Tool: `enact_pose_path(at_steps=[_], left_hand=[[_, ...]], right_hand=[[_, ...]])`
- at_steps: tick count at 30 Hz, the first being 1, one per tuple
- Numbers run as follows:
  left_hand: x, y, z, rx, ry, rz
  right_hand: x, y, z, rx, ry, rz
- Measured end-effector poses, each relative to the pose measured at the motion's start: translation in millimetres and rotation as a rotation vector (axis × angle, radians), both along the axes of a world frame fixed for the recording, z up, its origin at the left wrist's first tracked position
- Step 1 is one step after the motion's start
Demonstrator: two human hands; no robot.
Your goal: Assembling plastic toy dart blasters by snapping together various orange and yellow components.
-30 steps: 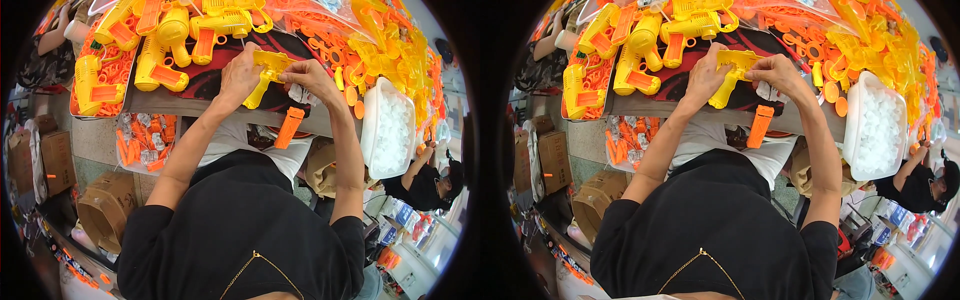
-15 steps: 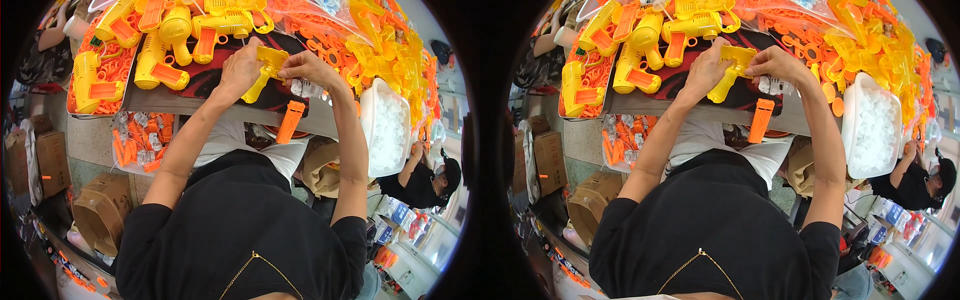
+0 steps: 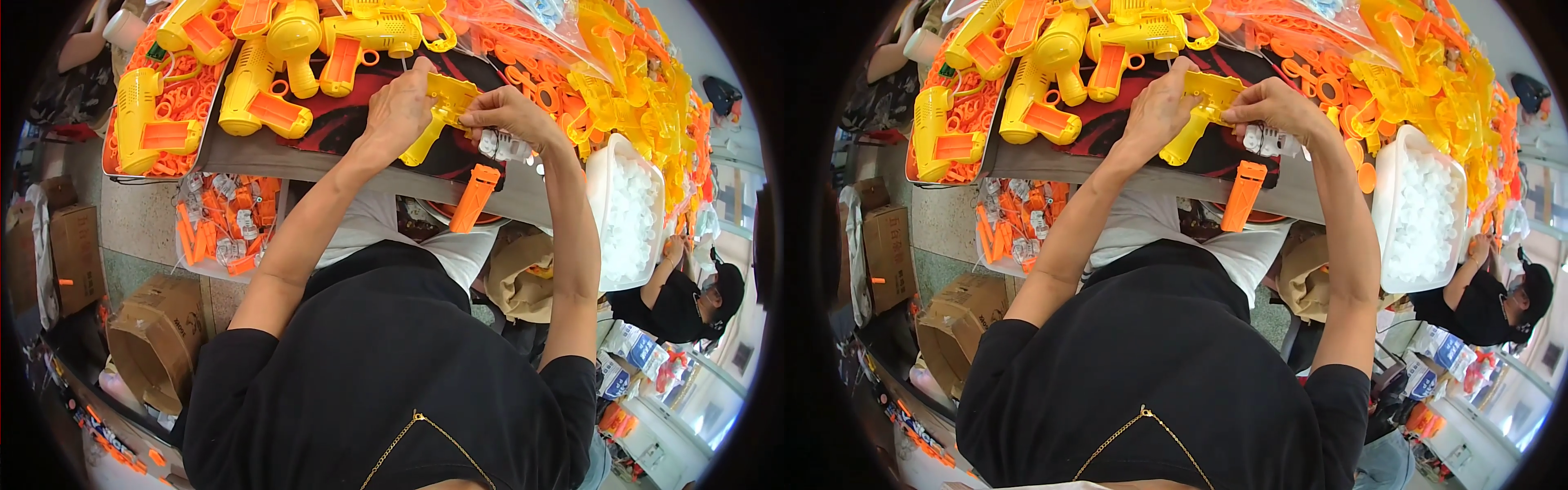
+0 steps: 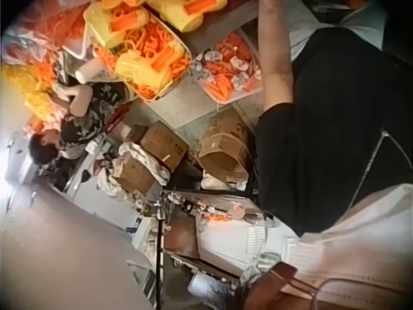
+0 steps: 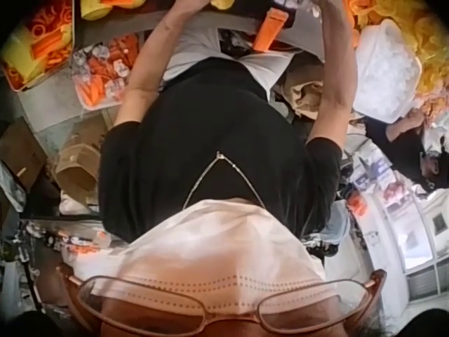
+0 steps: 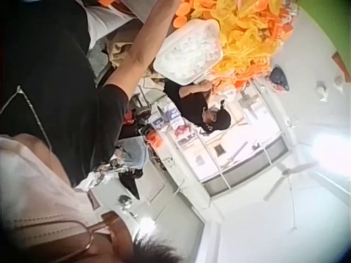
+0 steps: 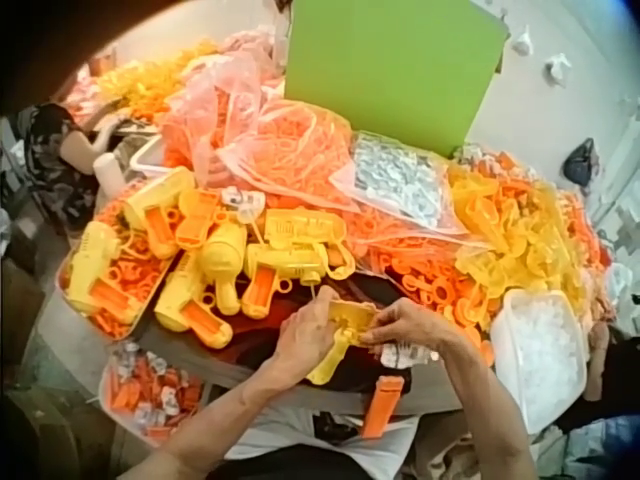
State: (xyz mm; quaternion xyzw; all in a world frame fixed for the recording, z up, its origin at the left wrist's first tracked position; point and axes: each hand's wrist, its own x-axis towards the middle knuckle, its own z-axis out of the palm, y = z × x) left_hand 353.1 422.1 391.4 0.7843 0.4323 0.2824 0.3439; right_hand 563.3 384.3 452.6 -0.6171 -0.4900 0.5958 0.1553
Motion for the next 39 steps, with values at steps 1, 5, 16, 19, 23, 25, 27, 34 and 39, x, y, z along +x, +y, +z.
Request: enact_pose_path(at_steps=[1,5,16,19,23,25,27,34,39], left_hand=[[1,0,0,-0.001,-0.004,-0.002],[1,0,-4,-0.005,-0.008,0.016],[-2,-37,10,0.665,-0.003,0.267],[2,-50,0,0.509,-0.102,0.095],[9,-40,-8,0.482,-0.019,0.075],[14,-36,0,0.477,-0.037,0.092],[17,-31,2,0.458,0.007,0.077],[21,-18,8,0.534,0.029,0.013],[49,-26,42,0.447,0.114,-0.156]], right_hand=[[1,2,-1,-0.048,0.026,-0.033],[-12,3,3,0.036,-0.180,0.063],[-22,-16,-18,0.602,-0.432,-0.001],[-26,-27,-6,0.686,-0.430,-0.096],[-34,-84,6,0.908,-0.431,-0.550],[-42,-132,6,0.902,-0.592,-0.594],[-59,-175,-9,0.769,-0.537,-0.580],[-93,-208,-74,0.290,-0.052,-0.543],[-90,-208,-87,0.273,0.332,-0.617]])
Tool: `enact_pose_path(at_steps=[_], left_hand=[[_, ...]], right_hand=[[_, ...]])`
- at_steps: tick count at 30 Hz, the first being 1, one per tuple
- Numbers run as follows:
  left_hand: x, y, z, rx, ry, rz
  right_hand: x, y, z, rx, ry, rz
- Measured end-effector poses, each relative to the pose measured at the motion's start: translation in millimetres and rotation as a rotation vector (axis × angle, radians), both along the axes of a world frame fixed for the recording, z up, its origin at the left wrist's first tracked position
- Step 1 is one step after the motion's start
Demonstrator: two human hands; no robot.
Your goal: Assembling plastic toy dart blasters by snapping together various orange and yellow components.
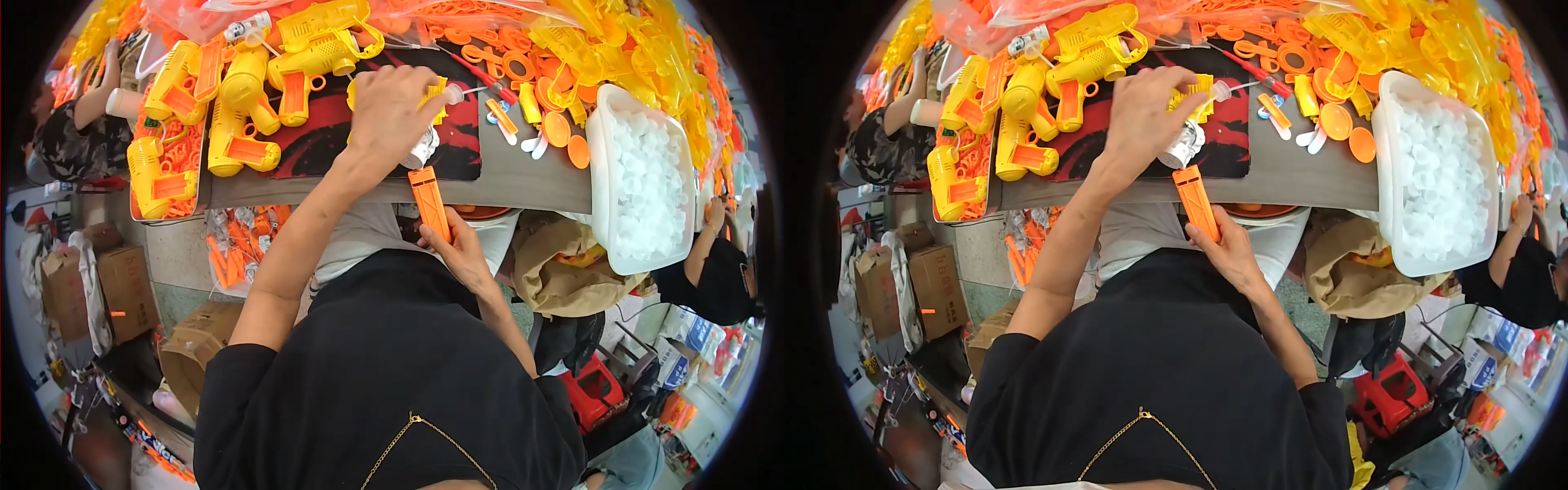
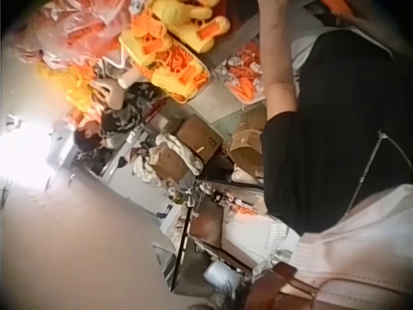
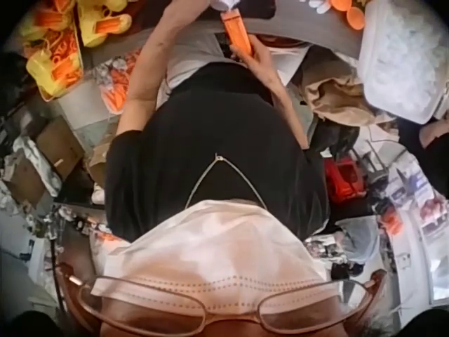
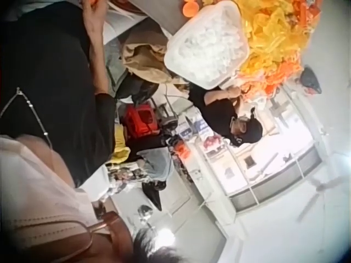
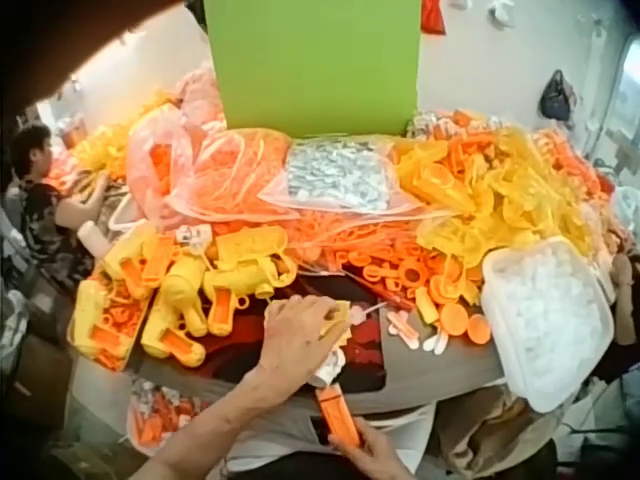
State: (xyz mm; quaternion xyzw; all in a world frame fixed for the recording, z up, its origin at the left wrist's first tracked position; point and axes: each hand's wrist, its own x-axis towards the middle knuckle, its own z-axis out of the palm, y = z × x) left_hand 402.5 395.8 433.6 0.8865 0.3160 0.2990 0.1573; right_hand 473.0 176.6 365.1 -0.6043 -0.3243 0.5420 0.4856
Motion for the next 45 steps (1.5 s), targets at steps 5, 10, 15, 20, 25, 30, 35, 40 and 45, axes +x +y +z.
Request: enact_pose_path(at_steps=[5,10,15,20,25,30,35,40,45], left_hand=[[49,5,-9,0.321,0.268,-0.048],[50,8,-15,0.244,0.366,-0.082],[14,2,-4,-0.694,-0.737,-0.177],[-30,4,-13,-1.091,-1.181,-0.159],[-30,9,-15,-1.204,-1.364,-0.196],[-27,-1,-13,-0.996,-1.215,-0.247],[5,-33,-5,-0.422,-0.635,-0.337],[15,-62,-4,0.306,-0.172,-0.423],[-10,-53,-29,0.014,-0.247,0.213]], right_hand=[[8,-2,14,0.019,0.058,0.106],[10,2,25,0.040,0.145,0.063],[18,1,27,0.065,0.056,0.074],[42,2,41,0.056,-0.016,0.085],[89,13,66,0.030,-0.029,0.027],[105,62,97,0.230,-0.847,-0.143],[122,112,101,0.477,-1.072,-0.172],[137,132,107,0.349,-0.995,-0.063],[154,137,98,0.395,-0.986,-0.081]])
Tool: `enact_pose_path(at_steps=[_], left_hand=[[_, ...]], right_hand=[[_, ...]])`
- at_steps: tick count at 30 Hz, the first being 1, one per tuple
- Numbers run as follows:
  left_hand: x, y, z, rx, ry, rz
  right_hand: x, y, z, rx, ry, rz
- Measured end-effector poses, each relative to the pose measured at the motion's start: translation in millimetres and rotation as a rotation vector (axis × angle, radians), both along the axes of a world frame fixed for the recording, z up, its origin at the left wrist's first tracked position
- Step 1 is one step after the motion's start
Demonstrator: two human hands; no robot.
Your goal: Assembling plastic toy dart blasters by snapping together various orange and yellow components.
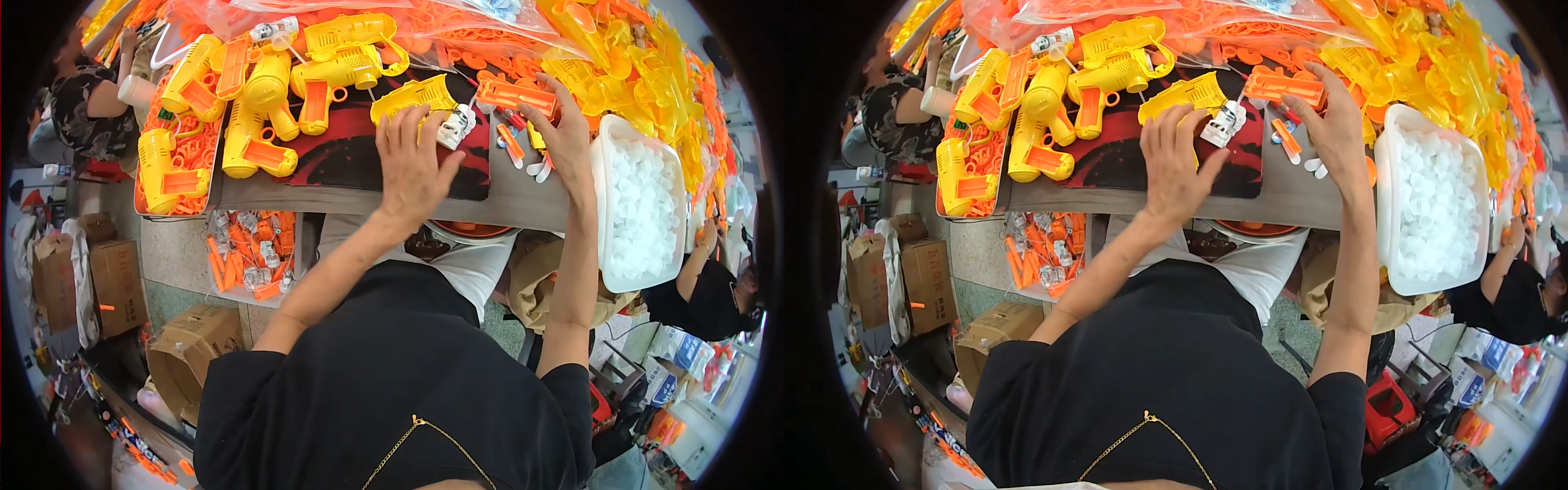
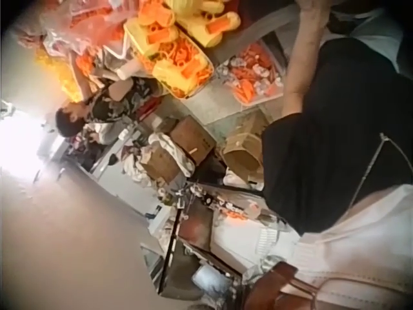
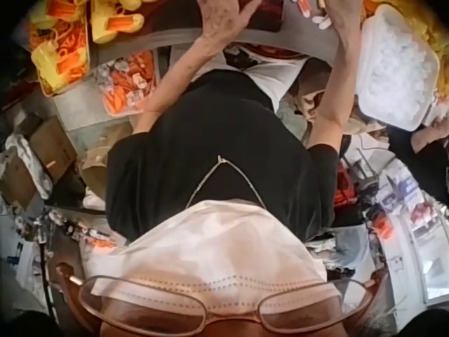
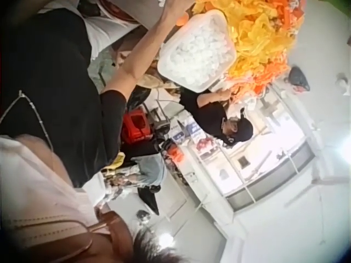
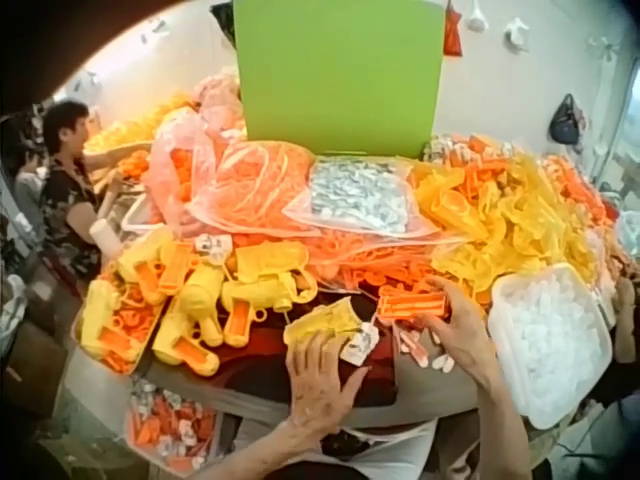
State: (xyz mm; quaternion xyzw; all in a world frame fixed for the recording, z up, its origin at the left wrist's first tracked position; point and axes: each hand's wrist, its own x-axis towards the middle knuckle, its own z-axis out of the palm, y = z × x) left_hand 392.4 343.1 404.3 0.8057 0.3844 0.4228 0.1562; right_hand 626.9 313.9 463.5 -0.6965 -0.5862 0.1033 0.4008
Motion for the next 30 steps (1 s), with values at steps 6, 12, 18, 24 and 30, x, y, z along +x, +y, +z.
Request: enact_pose_path(at_steps=[6,12,18,24,30], left_hand=[[-16,31,-14,0.078,0.303,-0.124],[-47,53,-4,-0.004,0.236,-0.478],[-54,45,7,-0.663,-0.530,-0.243],[-38,26,24,-0.229,0.098,-0.085],[-38,27,5,-0.138,0.321,-0.123]], right_hand=[[-17,8,8,0.099,-0.126,-0.013],[-39,11,-5,0.346,-0.303,0.035],[-107,-14,-38,0.403,-0.823,0.653],[-105,-32,-58,0.488,-0.361,-0.014],[-95,-6,-65,0.064,-0.120,-0.156]])
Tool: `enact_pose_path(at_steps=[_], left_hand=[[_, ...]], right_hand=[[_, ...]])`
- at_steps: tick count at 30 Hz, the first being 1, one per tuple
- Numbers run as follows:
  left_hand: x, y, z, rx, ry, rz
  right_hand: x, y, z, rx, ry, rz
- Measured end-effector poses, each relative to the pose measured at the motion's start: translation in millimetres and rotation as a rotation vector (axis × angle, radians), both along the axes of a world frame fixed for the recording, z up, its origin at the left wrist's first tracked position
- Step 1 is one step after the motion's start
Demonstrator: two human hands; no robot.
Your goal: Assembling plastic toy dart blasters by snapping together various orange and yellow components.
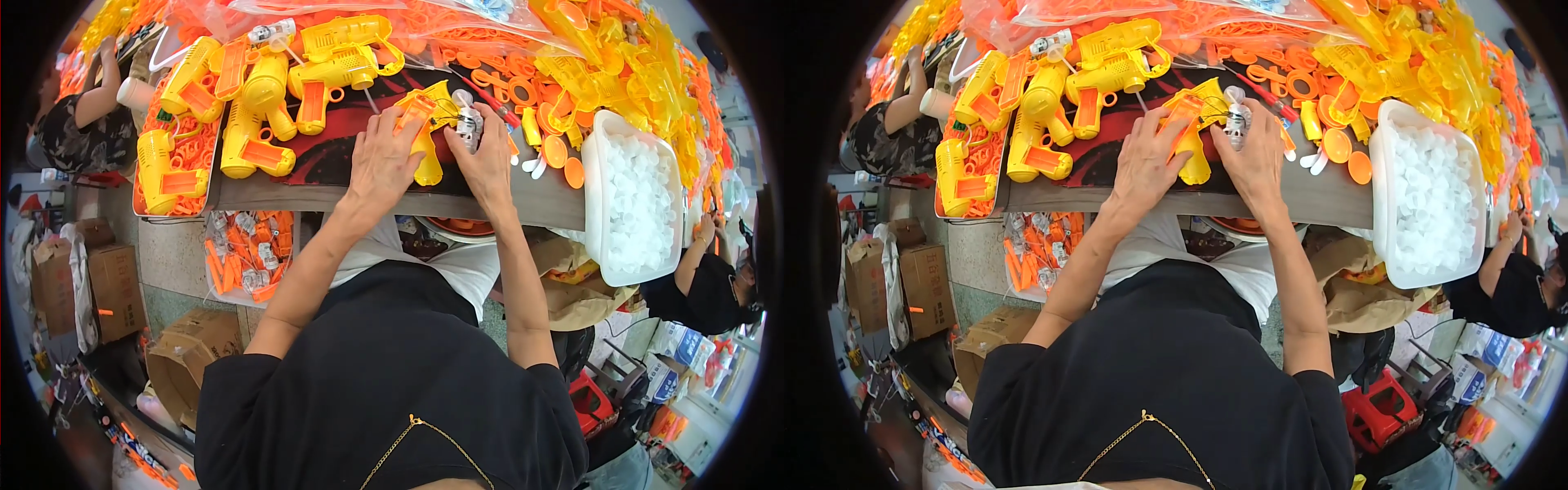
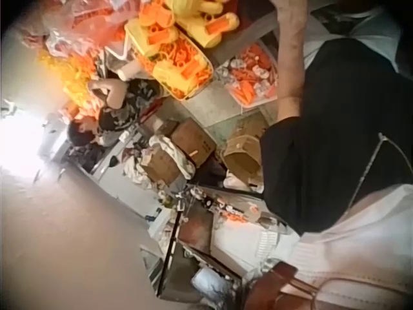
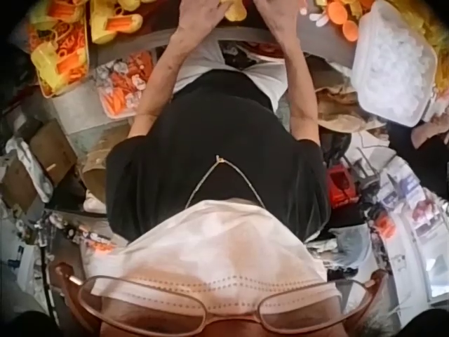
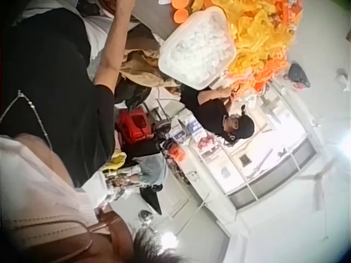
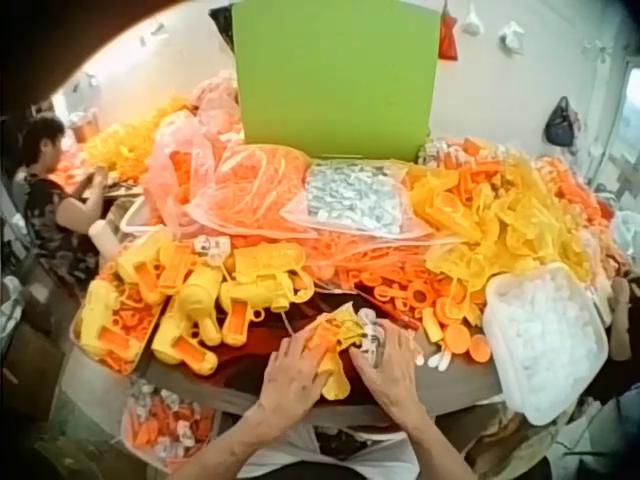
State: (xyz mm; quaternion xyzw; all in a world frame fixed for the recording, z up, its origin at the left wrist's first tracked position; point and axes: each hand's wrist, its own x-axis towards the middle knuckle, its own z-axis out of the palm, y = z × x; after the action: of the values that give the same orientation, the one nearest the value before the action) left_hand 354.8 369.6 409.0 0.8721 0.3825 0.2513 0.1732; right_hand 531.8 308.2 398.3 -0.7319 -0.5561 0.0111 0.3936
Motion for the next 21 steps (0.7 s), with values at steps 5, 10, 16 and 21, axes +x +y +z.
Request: enact_pose_path(at_steps=[5,10,16,21], left_hand=[[-20,35,-1,0.110,0.009,-0.253],[-29,52,3,0.123,-0.012,-0.354],[-23,36,-3,0.108,-0.050,-0.237],[-13,1,-1,0.235,-0.071,-0.021]], right_hand=[[3,-9,1,0.010,0.204,0.034],[16,-9,29,-0.098,0.449,0.071],[14,-16,25,-0.162,0.226,0.059],[1,-25,22,-0.160,0.339,0.111]])
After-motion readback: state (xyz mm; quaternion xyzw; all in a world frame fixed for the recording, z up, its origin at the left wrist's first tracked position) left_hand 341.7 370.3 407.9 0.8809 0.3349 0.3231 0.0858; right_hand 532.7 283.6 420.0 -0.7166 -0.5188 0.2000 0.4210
